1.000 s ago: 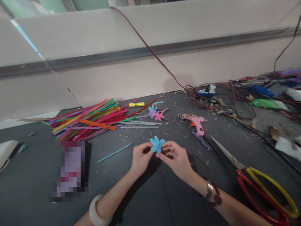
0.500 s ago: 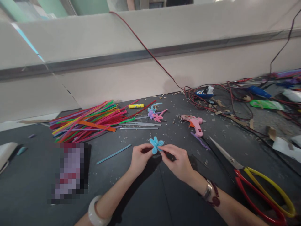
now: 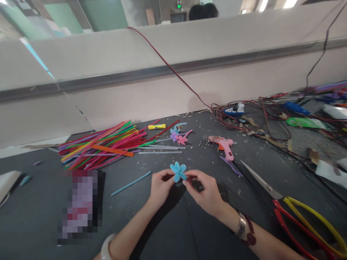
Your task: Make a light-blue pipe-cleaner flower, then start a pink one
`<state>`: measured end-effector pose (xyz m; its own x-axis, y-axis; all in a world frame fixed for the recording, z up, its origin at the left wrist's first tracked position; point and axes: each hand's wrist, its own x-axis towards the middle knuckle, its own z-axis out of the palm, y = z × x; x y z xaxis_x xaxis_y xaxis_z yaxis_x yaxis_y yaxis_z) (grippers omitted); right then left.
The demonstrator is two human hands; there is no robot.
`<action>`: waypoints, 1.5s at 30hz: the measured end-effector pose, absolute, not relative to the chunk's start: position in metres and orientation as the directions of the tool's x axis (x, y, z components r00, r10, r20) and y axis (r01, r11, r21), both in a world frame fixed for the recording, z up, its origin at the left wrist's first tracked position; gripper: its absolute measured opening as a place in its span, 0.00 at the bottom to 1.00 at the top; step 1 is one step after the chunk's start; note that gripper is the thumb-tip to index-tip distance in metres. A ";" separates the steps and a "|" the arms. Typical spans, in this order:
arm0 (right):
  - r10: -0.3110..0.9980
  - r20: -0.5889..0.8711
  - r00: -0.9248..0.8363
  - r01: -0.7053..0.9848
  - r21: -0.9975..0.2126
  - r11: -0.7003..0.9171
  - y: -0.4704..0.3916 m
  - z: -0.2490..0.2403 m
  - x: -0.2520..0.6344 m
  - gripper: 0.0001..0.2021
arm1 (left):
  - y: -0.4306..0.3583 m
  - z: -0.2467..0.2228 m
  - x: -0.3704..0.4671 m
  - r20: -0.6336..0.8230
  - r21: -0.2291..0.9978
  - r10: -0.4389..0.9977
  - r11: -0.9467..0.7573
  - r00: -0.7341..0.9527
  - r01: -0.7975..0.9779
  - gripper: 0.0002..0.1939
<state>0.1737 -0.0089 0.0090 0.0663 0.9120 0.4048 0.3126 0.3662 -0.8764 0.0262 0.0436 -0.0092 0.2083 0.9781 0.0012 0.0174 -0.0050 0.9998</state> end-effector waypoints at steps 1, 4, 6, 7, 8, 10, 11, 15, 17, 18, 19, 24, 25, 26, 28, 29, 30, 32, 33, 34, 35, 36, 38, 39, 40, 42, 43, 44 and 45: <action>0.920 0.378 0.100 0.304 -0.892 0.334 -0.010 0.007 0.173 0.06 | 0.043 -0.010 0.026 0.006 1.000 0.982 -0.010 0.188 0.020 0.06; 0.983 0.166 0.080 0.189 -0.971 0.149 -0.011 0.001 0.171 0.08 | 0.042 -0.010 0.026 0.052 0.996 0.988 -0.062 0.147 0.067 0.06; 0.998 -0.046 -0.047 0.015 -0.999 -0.046 -0.010 -0.003 0.167 0.14 | 0.040 -0.008 0.026 0.088 0.986 0.984 -0.108 0.155 0.127 0.05; 0.987 -0.124 -0.106 -0.083 -0.988 -0.133 -0.009 -0.004 0.165 0.15 | 0.039 -0.007 0.027 0.105 0.979 0.981 -0.130 0.163 0.157 0.05; 0.974 -0.177 -0.145 -0.178 -0.963 -0.201 -0.008 -0.004 0.164 0.16 | 0.038 -0.005 0.027 0.120 0.972 0.978 -0.151 0.171 0.182 0.05; 0.961 -0.228 -0.154 -0.333 -0.904 -0.268 -0.006 -0.003 0.161 0.16 | 0.037 -0.004 0.027 0.150 0.958 0.974 -0.187 0.171 0.220 0.04; 0.960 -0.246 -0.138 -0.385 -0.879 -0.280 -0.005 -0.002 0.160 0.15 | 0.036 -0.003 0.028 0.166 0.951 0.971 -0.203 0.170 0.231 0.04; 0.947 -0.304 -0.105 -0.479 -0.819 -0.316 -0.003 -0.001 0.156 0.15 | 0.036 -0.005 0.028 0.217 0.935 0.962 -0.254 0.167 0.246 0.04; 0.940 -0.322 -0.112 -0.517 -0.789 -0.332 -0.004 -0.002 0.153 0.14 | 0.036 -0.007 0.027 0.233 0.929 0.959 -0.269 0.161 0.256 0.03; 0.936 -0.330 -0.120 -0.538 -0.771 -0.341 -0.005 -0.002 0.152 0.13 | 0.036 -0.007 0.027 0.240 0.924 0.958 -0.275 0.158 0.265 0.03; 0.932 -0.339 -0.132 -0.558 -0.751 -0.352 -0.006 -0.003 0.150 0.12 | 0.036 -0.008 0.026 0.248 0.918 0.957 -0.282 0.154 0.277 0.03; 0.923 -0.344 -0.170 -0.605 -0.703 -0.374 -0.008 -0.001 0.146 0.10 | 0.033 -0.007 0.025 0.299 0.892 0.942 -0.332 0.151 0.305 0.02; 0.927 -0.338 -0.162 -0.606 -0.708 -0.363 -0.008 0.000 0.145 0.10 | 0.033 -0.006 0.025 0.302 0.892 0.939 -0.338 0.162 0.299 0.02; 0.931 -0.332 -0.151 -0.603 -0.716 -0.353 -0.007 0.002 0.145 0.11 | 0.033 -0.006 0.025 0.299 0.896 0.939 -0.338 0.171 0.289 0.03; 0.937 -0.324 -0.128 -0.585 -0.738 -0.335 -0.006 0.005 0.144 0.12 | 0.034 -0.005 0.026 0.276 0.913 0.946 -0.314 0.170 0.262 0.03; 0.940 -0.321 -0.117 -0.571 -0.752 -0.328 -0.006 0.007 0.144 0.12 | 0.034 -0.005 0.026 0.255 0.926 0.953 -0.289 0.162 0.245 0.03; 0.942 -0.317 -0.107 -0.553 -0.769 -0.321 -0.006 0.009 0.145 0.12 | 0.035 -0.005 0.026 0.226 0.940 0.962 -0.257 0.154 0.224 0.03; 0.949 -0.303 -0.092 -0.507 -0.806 -0.306 -0.007 0.012 0.147 0.13 | 0.037 -0.005 0.026 0.159 0.969 0.975 -0.184 0.153 0.165 0.04; 0.953 -0.291 -0.089 -0.477 -0.827 -0.297 -0.007 0.013 0.150 0.13 | 0.038 -0.005 0.026 0.126 0.981 0.978 -0.148 0.164 0.127 0.05; 0.958 -0.273 -0.083 -0.444 -0.851 -0.281 -0.007 0.013 0.154 0.14 | 0.039 -0.005 0.027 0.095 0.990 0.979 -0.112 0.178 0.087 0.05; 0.966 -0.248 -0.069 -0.405 -0.878 -0.254 -0.006 0.013 0.160 0.14 | 0.039 -0.005 0.027 0.067 0.996 0.978 -0.077 0.198 0.046 0.06; 0.976 -0.213 -0.044 -0.362 -0.907 -0.214 -0.005 0.013 0.166 0.13 | 0.040 -0.005 0.027 0.040 0.999 0.974 -0.043 0.224 0.010 0.06; 0.992 -0.113 0.056 -0.250 -0.964 -0.096 0.001 0.014 0.181 0.12 | 0.039 -0.005 0.028 -0.003 0.999 0.959 0.016 0.282 -0.043 0.06; 0.993 -0.061 0.101 -0.184 -0.982 -0.041 0.005 0.015 0.188 0.11 | 0.039 -0.006 0.029 -0.021 0.997 0.950 0.041 0.311 -0.059 0.07; 0.993 -0.011 0.118 -0.119 -0.993 0.003 0.009 0.016 0.195 0.10 | 0.038 -0.006 0.029 -0.036 0.996 0.939 0.063 0.343 -0.066 0.07; 0.998 0.057 0.014 -0.005 -0.998 0.057 0.017 0.022 0.205 0.11 | 0.037 -0.007 0.029 -0.060 0.993 0.914 0.095 0.401 -0.067 0.07; 0.995 0.076 -0.070 0.032 -0.996 0.079 0.021 0.025 0.207 0.12 | 0.036 -0.008 0.029 -0.069 0.992 0.904 0.107 0.423 -0.068 0.07; 0.985 0.083 -0.154 0.053 -0.994 0.092 0.024 0.028 0.207 0.12 | 0.036 -0.008 0.029 -0.074 0.991 0.895 0.116 0.440 -0.069 0.06; 0.971 0.078 -0.225 0.059 -0.994 0.094 0.026 0.030 0.207 0.11 | 0.036 -0.008 0.029 -0.077 0.990 0.890 0.122 0.450 -0.071 0.06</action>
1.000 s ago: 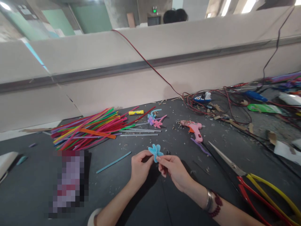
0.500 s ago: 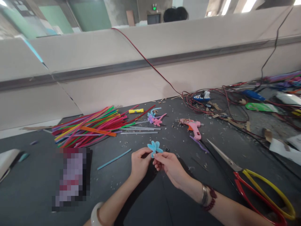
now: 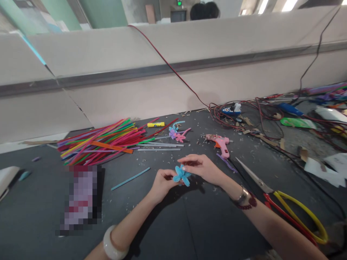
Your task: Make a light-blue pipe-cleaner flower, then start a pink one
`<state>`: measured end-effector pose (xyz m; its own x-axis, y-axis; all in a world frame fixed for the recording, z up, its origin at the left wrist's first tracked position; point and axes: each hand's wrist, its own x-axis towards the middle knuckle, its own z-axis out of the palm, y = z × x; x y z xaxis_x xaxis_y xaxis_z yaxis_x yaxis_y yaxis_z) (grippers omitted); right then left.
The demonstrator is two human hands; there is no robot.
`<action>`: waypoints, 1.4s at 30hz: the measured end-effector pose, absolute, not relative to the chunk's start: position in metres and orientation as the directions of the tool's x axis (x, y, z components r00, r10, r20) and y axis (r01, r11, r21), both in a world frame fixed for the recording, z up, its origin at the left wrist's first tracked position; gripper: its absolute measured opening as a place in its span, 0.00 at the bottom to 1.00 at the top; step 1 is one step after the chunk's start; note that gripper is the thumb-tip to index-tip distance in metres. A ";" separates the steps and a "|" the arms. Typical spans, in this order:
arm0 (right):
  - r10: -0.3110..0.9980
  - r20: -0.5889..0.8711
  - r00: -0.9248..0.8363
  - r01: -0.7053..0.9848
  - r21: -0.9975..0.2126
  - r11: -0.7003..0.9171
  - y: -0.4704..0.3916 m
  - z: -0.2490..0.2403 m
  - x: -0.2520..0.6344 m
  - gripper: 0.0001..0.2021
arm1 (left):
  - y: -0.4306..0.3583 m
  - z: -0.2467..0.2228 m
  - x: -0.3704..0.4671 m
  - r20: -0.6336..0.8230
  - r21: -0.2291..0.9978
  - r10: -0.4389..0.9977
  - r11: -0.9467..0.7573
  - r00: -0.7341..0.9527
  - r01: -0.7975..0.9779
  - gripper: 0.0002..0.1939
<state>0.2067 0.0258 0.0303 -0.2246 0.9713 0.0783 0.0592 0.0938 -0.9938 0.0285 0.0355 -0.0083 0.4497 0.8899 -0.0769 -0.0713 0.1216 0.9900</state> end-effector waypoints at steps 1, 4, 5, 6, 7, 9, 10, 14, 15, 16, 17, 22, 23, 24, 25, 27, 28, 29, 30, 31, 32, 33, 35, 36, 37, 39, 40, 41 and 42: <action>0.960 0.064 -0.273 0.050 -0.996 0.081 0.027 0.032 0.205 0.10 | 0.035 -0.008 0.028 -0.077 0.989 0.888 0.124 0.452 -0.075 0.06; 0.960 -0.003 -0.281 -0.032 -0.999 -0.013 0.028 0.029 0.200 0.06 | 0.036 -0.008 0.027 -0.078 0.988 0.890 0.128 0.450 -0.081 0.04; 0.966 -0.033 -0.258 -0.064 -0.997 -0.051 0.028 0.026 0.199 0.06 | 0.036 -0.008 0.027 -0.079 0.988 0.891 0.129 0.447 -0.082 0.04; 0.969 -0.066 -0.239 -0.093 -0.992 -0.090 0.027 0.023 0.198 0.06 | 0.036 -0.008 0.027 -0.080 0.988 0.894 0.129 0.442 -0.082 0.03; 0.969 -0.100 -0.226 -0.120 -0.984 -0.129 0.026 0.020 0.197 0.07 | 0.037 -0.007 0.028 -0.080 0.989 0.897 0.127 0.434 -0.080 0.03; 0.961 -0.166 -0.219 -0.172 -0.964 -0.205 0.024 0.016 0.197 0.08 | 0.037 -0.007 0.028 -0.076 0.990 0.907 0.118 0.415 -0.074 0.03; 0.957 -0.192 -0.219 -0.195 -0.952 -0.236 0.023 0.015 0.196 0.08 | 0.037 -0.006 0.028 -0.072 0.991 0.910 0.110 0.407 -0.072 0.03; 0.949 -0.248 -0.196 -0.233 -0.928 -0.291 0.019 0.019 0.195 0.09 | 0.037 -0.005 0.028 -0.049 0.993 0.912 0.087 0.407 -0.076 0.03; 0.949 -0.247 -0.194 -0.221 -0.932 -0.288 0.018 0.020 0.196 0.09 | 0.037 -0.006 0.028 -0.054 0.992 0.907 0.095 0.417 -0.077 0.03; 0.951 -0.238 -0.196 -0.204 -0.939 -0.277 0.019 0.022 0.196 0.09 | 0.037 -0.006 0.028 -0.064 0.991 0.901 0.110 0.430 -0.081 0.03; 0.953 -0.224 -0.206 -0.184 -0.947 -0.263 0.020 0.023 0.197 0.09 | 0.037 -0.007 0.028 -0.079 0.988 0.892 0.130 0.444 -0.087 0.04; 0.919 -0.213 -0.332 -0.105 -0.960 -0.261 0.028 0.028 0.198 0.12 | 0.035 -0.009 0.028 -0.139 0.969 0.843 0.224 0.519 -0.104 0.06; 0.906 -0.222 -0.360 -0.094 -0.958 -0.272 0.029 0.029 0.198 0.12 | 0.034 -0.009 0.028 -0.151 0.966 0.835 0.238 0.529 -0.100 0.06; 0.895 -0.228 -0.382 -0.086 -0.956 -0.280 0.031 0.031 0.197 0.11 | 0.034 -0.009 0.028 -0.161 0.963 0.829 0.251 0.536 -0.098 0.06; 0.886 -0.231 -0.402 -0.083 -0.955 -0.286 0.031 0.032 0.196 0.11 | 0.033 -0.009 0.028 -0.170 0.960 0.825 0.261 0.539 -0.097 0.05; 0.872 -0.226 -0.435 -0.090 -0.952 -0.291 0.032 0.035 0.196 0.10 | 0.033 -0.010 0.027 -0.177 0.956 0.817 0.274 0.549 -0.100 0.05; 0.867 -0.219 -0.448 -0.096 -0.952 -0.291 0.032 0.036 0.195 0.10 | 0.033 -0.010 0.027 -0.177 0.953 0.811 0.282 0.557 -0.108 0.04; 0.863 -0.214 -0.458 -0.101 -0.952 -0.290 0.032 0.036 0.195 0.09 | 0.033 -0.010 0.027 -0.177 0.949 0.803 0.291 0.569 -0.116 0.04; 0.859 -0.212 -0.466 -0.103 -0.951 -0.291 0.032 0.036 0.195 0.09 | 0.033 -0.010 0.027 -0.180 0.945 0.795 0.304 0.580 -0.124 0.03; 0.856 -0.216 -0.470 -0.100 -0.951 -0.294 0.032 0.037 0.194 0.09 | 0.033 -0.010 0.027 -0.183 0.940 0.787 0.315 0.589 -0.128 0.03; 0.854 -0.224 -0.469 -0.092 -0.950 -0.299 0.032 0.037 0.194 0.09 | 0.033 -0.010 0.027 -0.187 0.937 0.781 0.324 0.596 -0.132 0.03; 0.853 -0.235 -0.465 -0.079 -0.949 -0.305 0.032 0.037 0.193 0.09 | 0.033 -0.009 0.027 -0.188 0.935 0.775 0.330 0.603 -0.133 0.02; 0.859 -0.250 -0.447 -0.055 -0.951 -0.306 0.032 0.037 0.193 0.10 | 0.033 -0.008 0.027 -0.181 0.933 0.767 0.332 0.616 -0.140 0.02; 0.867 -0.251 -0.431 -0.051 -0.952 -0.301 0.032 0.038 0.194 0.11 | 0.033 -0.007 0.027 -0.173 0.933 0.767 0.329 0.618 -0.147 0.01; 0.873 -0.251 -0.417 -0.052 -0.953 -0.298 0.032 0.039 0.194 0.11 | 0.033 -0.007 0.027 -0.166 0.933 0.769 0.324 0.617 -0.153 0.02; 0.875 -0.253 -0.413 -0.054 -0.952 -0.301 0.032 0.041 0.198 0.12 | 0.033 -0.006 0.026 -0.159 0.937 0.779 0.313 0.606 -0.157 0.02; 0.869 -0.256 -0.424 -0.048 -0.952 -0.304 0.032 0.042 0.200 0.12 | 0.034 -0.007 0.026 -0.161 0.937 0.784 0.311 0.600 -0.156 0.02; 0.859 -0.258 -0.443 -0.035 -0.952 -0.304 0.031 0.043 0.202 0.12 | 0.034 -0.007 0.026 -0.164 0.937 0.787 0.313 0.595 -0.154 0.02; 0.847 -0.260 -0.463 -0.019 -0.953 -0.303 0.031 0.043 0.205 0.12 | 0.034 -0.008 0.026 -0.169 0.935 0.788 0.318 0.592 -0.155 0.02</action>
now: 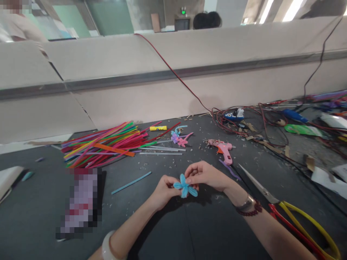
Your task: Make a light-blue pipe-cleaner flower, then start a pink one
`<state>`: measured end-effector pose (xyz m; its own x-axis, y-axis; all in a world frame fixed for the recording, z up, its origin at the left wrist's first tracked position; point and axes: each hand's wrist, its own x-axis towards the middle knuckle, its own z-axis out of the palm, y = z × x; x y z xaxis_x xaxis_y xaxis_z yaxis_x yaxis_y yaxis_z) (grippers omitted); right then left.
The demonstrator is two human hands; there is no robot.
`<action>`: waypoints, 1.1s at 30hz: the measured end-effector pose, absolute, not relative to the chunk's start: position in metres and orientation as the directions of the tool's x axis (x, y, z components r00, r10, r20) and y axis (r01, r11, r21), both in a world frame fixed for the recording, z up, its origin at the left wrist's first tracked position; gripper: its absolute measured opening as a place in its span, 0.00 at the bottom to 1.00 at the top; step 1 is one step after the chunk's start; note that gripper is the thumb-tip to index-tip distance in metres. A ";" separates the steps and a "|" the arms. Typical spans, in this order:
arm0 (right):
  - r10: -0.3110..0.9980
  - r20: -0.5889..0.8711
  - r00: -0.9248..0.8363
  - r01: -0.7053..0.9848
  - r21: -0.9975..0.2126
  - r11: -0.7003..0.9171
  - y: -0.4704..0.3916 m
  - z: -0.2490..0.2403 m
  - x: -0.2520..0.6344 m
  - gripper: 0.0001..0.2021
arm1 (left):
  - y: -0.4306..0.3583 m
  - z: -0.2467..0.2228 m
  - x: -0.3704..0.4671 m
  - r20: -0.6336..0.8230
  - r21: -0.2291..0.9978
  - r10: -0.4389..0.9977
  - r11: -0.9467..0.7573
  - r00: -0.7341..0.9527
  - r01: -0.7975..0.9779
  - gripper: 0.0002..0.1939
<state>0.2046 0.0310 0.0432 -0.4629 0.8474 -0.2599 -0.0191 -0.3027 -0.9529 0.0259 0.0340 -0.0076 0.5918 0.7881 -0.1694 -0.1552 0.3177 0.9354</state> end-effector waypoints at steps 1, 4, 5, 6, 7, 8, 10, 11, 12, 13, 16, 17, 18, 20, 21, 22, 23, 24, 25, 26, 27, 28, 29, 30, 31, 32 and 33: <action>0.840 -0.258 -0.477 -0.006 -0.955 -0.297 0.030 0.043 0.207 0.12 | 0.034 -0.008 0.026 -0.174 0.932 0.789 0.325 0.590 -0.160 0.02; 0.849 -0.245 -0.468 -0.004 -0.960 -0.279 0.027 0.041 0.211 0.11 | 0.034 -0.010 0.027 -0.176 0.922 0.788 0.342 0.590 -0.181 0.02; 0.857 -0.241 -0.455 -0.012 -0.961 -0.276 0.026 0.040 0.212 0.11 | 0.034 -0.010 0.027 -0.175 0.920 0.788 0.344 0.591 -0.186 0.03; 0.866 -0.236 -0.441 -0.021 -0.962 -0.273 0.025 0.039 0.212 0.10 | 0.034 -0.010 0.027 -0.174 0.920 0.788 0.345 0.591 -0.189 0.03; 0.873 -0.232 -0.428 -0.028 -0.963 -0.270 0.024 0.038 0.211 0.10 | 0.034 -0.010 0.027 -0.175 0.919 0.789 0.345 0.589 -0.189 0.03; 0.880 -0.227 -0.416 -0.034 -0.964 -0.265 0.023 0.037 0.210 0.09 | 0.034 -0.010 0.027 -0.179 0.919 0.790 0.346 0.586 -0.186 0.03; 0.891 -0.216 -0.399 -0.029 -0.968 -0.248 0.021 0.037 0.207 0.09 | 0.034 -0.010 0.027 -0.189 0.922 0.792 0.346 0.581 -0.172 0.04; 0.896 -0.208 -0.392 -0.020 -0.972 -0.235 0.020 0.038 0.206 0.09 | 0.034 -0.010 0.027 -0.194 0.925 0.793 0.344 0.577 -0.161 0.04; 0.901 -0.201 -0.385 -0.007 -0.975 -0.221 0.019 0.039 0.204 0.08 | 0.034 -0.010 0.027 -0.199 0.928 0.794 0.341 0.575 -0.148 0.05; 0.904 -0.197 -0.379 0.005 -0.978 -0.210 0.019 0.040 0.203 0.08 | 0.034 -0.010 0.027 -0.203 0.932 0.795 0.336 0.571 -0.136 0.05; 0.903 -0.202 -0.379 0.019 -0.977 -0.211 0.017 0.040 0.201 0.08 | 0.034 -0.010 0.026 -0.210 0.940 0.795 0.324 0.570 -0.107 0.07; 0.900 -0.206 -0.384 0.014 -0.976 -0.218 0.017 0.040 0.201 0.08 | 0.034 -0.009 0.026 -0.212 0.941 0.790 0.325 0.576 -0.100 0.08; 0.895 -0.213 -0.392 0.007 -0.973 -0.229 0.017 0.039 0.202 0.08 | 0.034 -0.009 0.026 -0.212 0.940 0.783 0.327 0.585 -0.096 0.08; 0.877 -0.234 -0.420 -0.009 -0.965 -0.262 0.018 0.036 0.203 0.08 | 0.033 -0.007 0.026 -0.209 0.938 0.766 0.332 0.608 -0.096 0.08; 0.867 -0.245 -0.434 -0.016 -0.960 -0.279 0.019 0.034 0.204 0.09 | 0.033 -0.006 0.026 -0.207 0.938 0.758 0.334 0.618 -0.096 0.08; 0.859 -0.254 -0.444 -0.021 -0.956 -0.293 0.019 0.033 0.205 0.09 | 0.032 -0.005 0.026 -0.206 0.937 0.753 0.335 0.625 -0.095 0.08; 0.856 -0.257 -0.448 -0.025 -0.954 -0.299 0.020 0.031 0.206 0.09 | 0.032 -0.004 0.027 -0.204 0.938 0.751 0.333 0.628 -0.093 0.07; 0.860 -0.253 -0.443 -0.030 -0.955 -0.296 0.020 0.030 0.206 0.09 | 0.032 -0.003 0.027 -0.203 0.940 0.751 0.328 0.629 -0.089 0.07; 0.867 -0.245 -0.434 -0.035 -0.957 -0.288 0.020 0.030 0.206 0.09 | 0.032 -0.002 0.027 -0.202 0.943 0.749 0.323 0.630 -0.082 0.07; 0.874 -0.239 -0.423 -0.038 -0.959 -0.280 0.020 0.029 0.205 0.09 | 0.032 -0.001 0.027 -0.199 0.945 0.748 0.317 0.634 -0.077 0.06; 0.879 -0.237 -0.415 -0.039 -0.960 -0.277 0.020 0.030 0.205 0.10 | 0.032 -0.001 0.027 -0.196 0.947 0.744 0.312 0.639 -0.073 0.06; 0.881 -0.239 -0.408 -0.040 -0.959 -0.279 0.020 0.030 0.204 0.10 | 0.032 0.000 0.028 -0.192 0.949 0.741 0.308 0.643 -0.072 0.05; 0.881 -0.247 -0.403 -0.042 -0.957 -0.287 0.019 0.030 0.202 0.10 | 0.032 0.000 0.028 -0.188 0.950 0.739 0.305 0.647 -0.072 0.05; 0.879 -0.260 -0.400 -0.044 -0.953 -0.301 0.019 0.030 0.201 0.10 | 0.032 0.000 0.028 -0.186 0.949 0.738 0.306 0.648 -0.076 0.05; 0.876 -0.272 -0.398 -0.047 -0.948 -0.315 0.019 0.030 0.200 0.11 | 0.032 0.000 0.028 -0.184 0.948 0.739 0.308 0.648 -0.082 0.05; 0.874 -0.278 -0.399 -0.051 -0.945 -0.324 0.018 0.030 0.199 0.11 | 0.032 0.000 0.027 -0.183 0.946 0.739 0.311 0.649 -0.087 0.05; 0.873 -0.278 -0.400 -0.056 -0.944 -0.326 0.018 0.030 0.198 0.12 | 0.032 -0.001 0.027 -0.184 0.945 0.738 0.314 0.649 -0.089 0.05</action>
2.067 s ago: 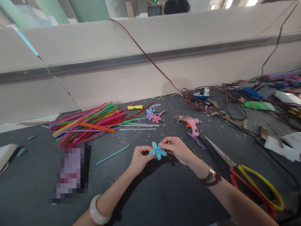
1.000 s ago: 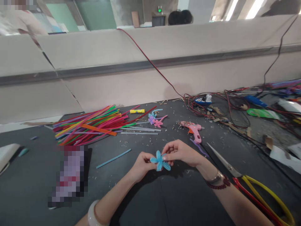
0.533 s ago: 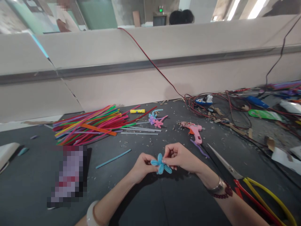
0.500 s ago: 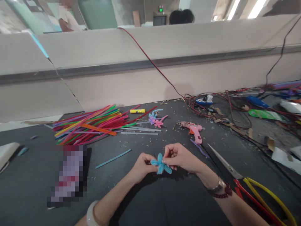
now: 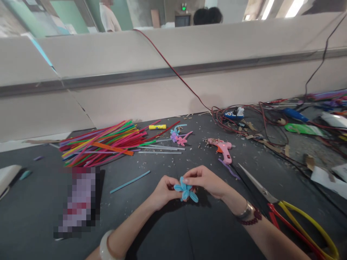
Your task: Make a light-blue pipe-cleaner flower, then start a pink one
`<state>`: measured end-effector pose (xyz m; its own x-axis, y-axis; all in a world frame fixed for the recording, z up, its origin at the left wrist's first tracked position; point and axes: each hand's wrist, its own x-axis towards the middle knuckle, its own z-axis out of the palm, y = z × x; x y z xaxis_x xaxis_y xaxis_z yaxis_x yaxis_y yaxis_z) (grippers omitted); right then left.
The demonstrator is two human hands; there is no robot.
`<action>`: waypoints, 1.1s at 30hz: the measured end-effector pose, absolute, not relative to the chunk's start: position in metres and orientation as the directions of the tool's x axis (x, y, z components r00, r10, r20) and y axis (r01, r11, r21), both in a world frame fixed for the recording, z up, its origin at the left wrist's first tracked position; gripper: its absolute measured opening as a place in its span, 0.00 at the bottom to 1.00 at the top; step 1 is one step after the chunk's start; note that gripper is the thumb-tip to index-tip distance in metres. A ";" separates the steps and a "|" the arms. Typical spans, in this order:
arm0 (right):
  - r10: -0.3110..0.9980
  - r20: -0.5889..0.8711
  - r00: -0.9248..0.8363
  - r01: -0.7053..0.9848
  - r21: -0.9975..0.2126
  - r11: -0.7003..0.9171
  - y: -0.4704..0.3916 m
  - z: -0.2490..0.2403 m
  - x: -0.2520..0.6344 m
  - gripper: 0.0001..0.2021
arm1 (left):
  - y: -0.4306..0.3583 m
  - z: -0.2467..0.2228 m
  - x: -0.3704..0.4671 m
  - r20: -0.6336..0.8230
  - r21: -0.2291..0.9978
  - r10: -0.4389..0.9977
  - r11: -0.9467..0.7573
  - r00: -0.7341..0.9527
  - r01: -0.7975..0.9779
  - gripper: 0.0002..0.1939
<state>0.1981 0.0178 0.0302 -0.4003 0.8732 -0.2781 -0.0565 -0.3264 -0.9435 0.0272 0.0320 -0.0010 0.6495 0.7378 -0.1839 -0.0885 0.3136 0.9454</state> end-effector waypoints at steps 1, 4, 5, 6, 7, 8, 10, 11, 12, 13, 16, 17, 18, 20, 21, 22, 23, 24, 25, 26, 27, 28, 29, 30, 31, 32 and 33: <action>0.874 -0.274 -0.401 -0.063 -0.944 -0.325 0.018 0.030 0.197 0.12 | 0.032 -0.002 0.027 -0.187 0.945 0.737 0.315 0.650 -0.086 0.05; 0.882 -0.252 -0.398 -0.088 -0.947 -0.310 0.017 0.030 0.196 0.11 | 0.033 -0.003 0.027 -0.206 0.945 0.736 0.320 0.645 -0.063 0.07; 0.882 -0.252 -0.397 -0.095 -0.945 -0.313 0.017 0.030 0.196 0.11 | 0.033 -0.004 0.027 -0.212 0.944 0.737 0.324 0.641 -0.059 0.07; 0.880 -0.258 -0.398 -0.104 -0.941 -0.323 0.016 0.031 0.196 0.10 | 0.033 -0.004 0.027 -0.217 0.943 0.738 0.327 0.639 -0.057 0.07; 0.876 -0.269 -0.401 -0.115 -0.934 -0.339 0.016 0.031 0.196 0.10 | 0.033 -0.004 0.027 -0.222 0.943 0.738 0.329 0.638 -0.053 0.07; 0.869 -0.285 -0.404 -0.129 -0.923 -0.362 0.016 0.032 0.197 0.10 | 0.033 -0.004 0.027 -0.226 0.943 0.736 0.329 0.639 -0.046 0.07; 0.849 -0.326 -0.416 -0.156 -0.894 -0.420 0.016 0.032 0.198 0.09 | 0.032 -0.003 0.027 -0.233 0.944 0.729 0.329 0.643 -0.031 0.06; 0.839 -0.343 -0.422 -0.165 -0.881 -0.443 0.016 0.032 0.198 0.08 | 0.032 -0.003 0.027 -0.237 0.944 0.726 0.328 0.645 -0.023 0.06; 0.832 -0.354 -0.428 -0.168 -0.873 -0.458 0.016 0.033 0.199 0.08 | 0.032 -0.002 0.027 -0.241 0.944 0.724 0.329 0.646 -0.016 0.06; 0.827 -0.356 -0.435 -0.165 -0.872 -0.462 0.017 0.033 0.199 0.08 | 0.032 -0.001 0.027 -0.245 0.945 0.723 0.328 0.647 -0.010 0.07; 0.831 -0.329 -0.448 -0.135 -0.894 -0.427 0.018 0.032 0.201 0.08 | 0.032 0.001 0.027 -0.247 0.948 0.717 0.317 0.652 0.011 0.08; 0.834 -0.318 -0.450 -0.120 -0.904 -0.410 0.018 0.031 0.201 0.08 | 0.032 0.002 0.027 -0.245 0.950 0.713 0.311 0.657 0.017 0.08; 0.839 -0.308 -0.449 -0.105 -0.914 -0.392 0.018 0.031 0.201 0.08 | 0.032 0.003 0.027 -0.242 0.953 0.709 0.303 0.663 0.023 0.08; 0.852 -0.294 -0.433 -0.074 -0.930 -0.359 0.018 0.031 0.200 0.07 | 0.032 0.005 0.028 -0.233 0.957 0.699 0.287 0.676 0.033 0.08; 0.860 -0.286 -0.423 -0.061 -0.938 -0.342 0.018 0.031 0.199 0.08 | 0.032 0.005 0.028 -0.228 0.960 0.697 0.278 0.680 0.037 0.08; 0.867 -0.274 -0.416 -0.050 -0.945 -0.323 0.018 0.031 0.199 0.08 | 0.032 0.005 0.028 -0.222 0.963 0.700 0.267 0.679 0.040 0.08; 0.877 -0.255 -0.407 -0.043 -0.954 -0.298 0.017 0.032 0.198 0.08 | 0.032 0.005 0.028 -0.216 0.966 0.710 0.254 0.671 0.042 0.09; 0.891 -0.228 -0.392 -0.037 -0.964 -0.263 0.017 0.033 0.197 0.09 | 0.032 0.005 0.028 -0.209 0.970 0.727 0.241 0.654 0.042 0.09; 0.911 -0.191 -0.364 -0.031 -0.976 -0.217 0.017 0.034 0.197 0.09 | 0.032 0.004 0.028 -0.202 0.973 0.751 0.226 0.628 0.042 0.09; 0.937 -0.147 -0.317 -0.022 -0.986 -0.163 0.018 0.035 0.198 0.09 | 0.033 0.002 0.028 -0.194 0.976 0.781 0.213 0.594 0.039 0.10; 0.963 -0.100 -0.252 -0.008 -0.994 -0.106 0.018 0.035 0.199 0.09 | 0.034 0.001 0.028 -0.184 0.979 0.813 0.200 0.552 0.033 0.10; 0.982 -0.058 -0.181 0.013 -0.998 -0.056 0.018 0.035 0.200 0.09 | 0.035 -0.001 0.028 -0.173 0.982 0.842 0.188 0.510 0.023 0.10; 0.992 -0.025 -0.121 0.035 -0.999 -0.021 0.018 0.034 0.201 0.09 | 0.036 -0.003 0.028 -0.161 0.984 0.868 0.177 0.470 0.011 0.11; 0.996 -0.005 -0.087 0.054 -0.999 0.000 0.018 0.032 0.201 0.10 | 0.037 -0.004 0.028 -0.148 0.986 0.889 0.165 0.433 -0.002 0.11; 0.997 0.004 -0.081 0.069 -0.998 0.009 0.018 0.030 0.202 0.10 | 0.038 -0.006 0.028 -0.135 0.988 0.906 0.154 0.402 -0.015 0.11; 0.995 0.002 -0.097 0.079 -0.997 0.010 0.017 0.028 0.201 0.11 | 0.038 -0.007 0.028 -0.123 0.989 0.918 0.143 0.377 -0.025 0.10; 0.992 -0.009 -0.126 0.080 -0.997 0.001 0.017 0.025 0.200 0.12 | 0.039 -0.008 0.027 -0.113 0.990 0.927 0.134 0.357 -0.033 0.10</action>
<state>0.2005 0.0171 0.0252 -0.1259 0.9920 -0.0090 0.0805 0.0012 -0.9968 0.0274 0.0389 -0.0080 0.3569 0.9272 -0.1135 -0.0331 0.1339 0.9904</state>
